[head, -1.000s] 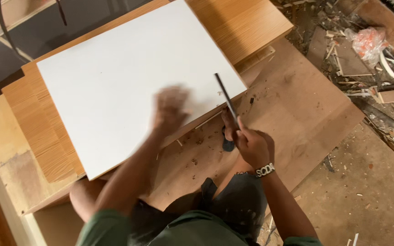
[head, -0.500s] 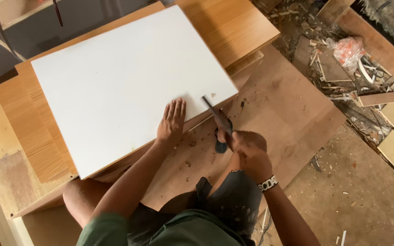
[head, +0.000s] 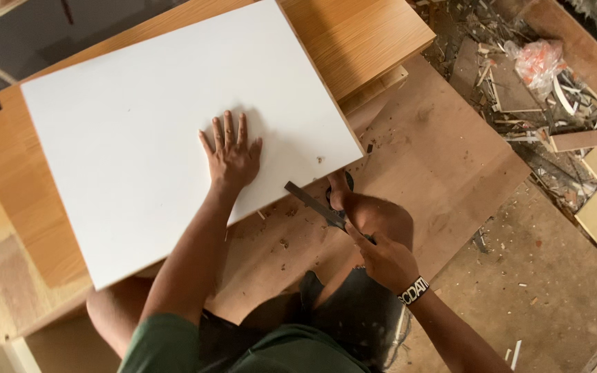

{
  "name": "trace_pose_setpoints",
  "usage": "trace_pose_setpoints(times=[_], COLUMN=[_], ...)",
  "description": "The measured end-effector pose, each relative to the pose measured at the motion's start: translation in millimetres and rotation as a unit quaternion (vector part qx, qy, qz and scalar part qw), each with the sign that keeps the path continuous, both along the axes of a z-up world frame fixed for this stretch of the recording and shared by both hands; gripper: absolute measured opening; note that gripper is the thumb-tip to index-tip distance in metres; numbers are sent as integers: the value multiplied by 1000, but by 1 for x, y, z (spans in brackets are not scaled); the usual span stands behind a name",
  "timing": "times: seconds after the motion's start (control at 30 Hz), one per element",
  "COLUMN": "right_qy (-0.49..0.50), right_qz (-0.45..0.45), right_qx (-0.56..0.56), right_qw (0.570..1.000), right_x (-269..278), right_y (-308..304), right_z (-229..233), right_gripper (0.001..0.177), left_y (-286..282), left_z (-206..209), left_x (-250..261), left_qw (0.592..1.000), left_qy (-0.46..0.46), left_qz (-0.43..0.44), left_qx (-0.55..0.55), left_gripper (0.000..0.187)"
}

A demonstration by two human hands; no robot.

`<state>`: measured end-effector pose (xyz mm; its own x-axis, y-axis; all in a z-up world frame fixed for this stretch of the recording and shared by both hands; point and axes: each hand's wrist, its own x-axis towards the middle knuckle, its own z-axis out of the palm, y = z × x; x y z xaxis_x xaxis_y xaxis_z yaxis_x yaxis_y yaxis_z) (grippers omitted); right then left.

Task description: The person rubs the edges of wood panels using a file to smooth the surfaces while sitting at a workbench.

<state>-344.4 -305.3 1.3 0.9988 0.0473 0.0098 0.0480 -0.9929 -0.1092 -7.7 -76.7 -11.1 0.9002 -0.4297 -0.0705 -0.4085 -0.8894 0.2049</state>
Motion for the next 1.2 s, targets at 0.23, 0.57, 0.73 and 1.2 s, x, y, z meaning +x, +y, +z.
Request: trace_pose_setpoints(times=[0.23, 0.57, 0.73, 1.2], right_qy=[-108, -57, -115, -25], right_qz=[-9, 8, -8, -38], right_qx=[-41, -25, -32, 23], right_qw=[993, 998, 993, 999], right_x=[103, 36, 109, 77], right_y=[-22, -14, -26, -65], right_z=[-29, -22, 36, -11], right_gripper=[72, 67, 68, 63], left_y=[-4, -2, 1, -3], left_z=[3, 31, 35, 32], left_x=[6, -3, -8, -3], left_qw=[999, 998, 999, 998], left_qy=[7, 39, 21, 27], left_qz=[-14, -13, -21, -21], left_qx=[39, 48, 25, 61], left_gripper=[71, 72, 71, 76])
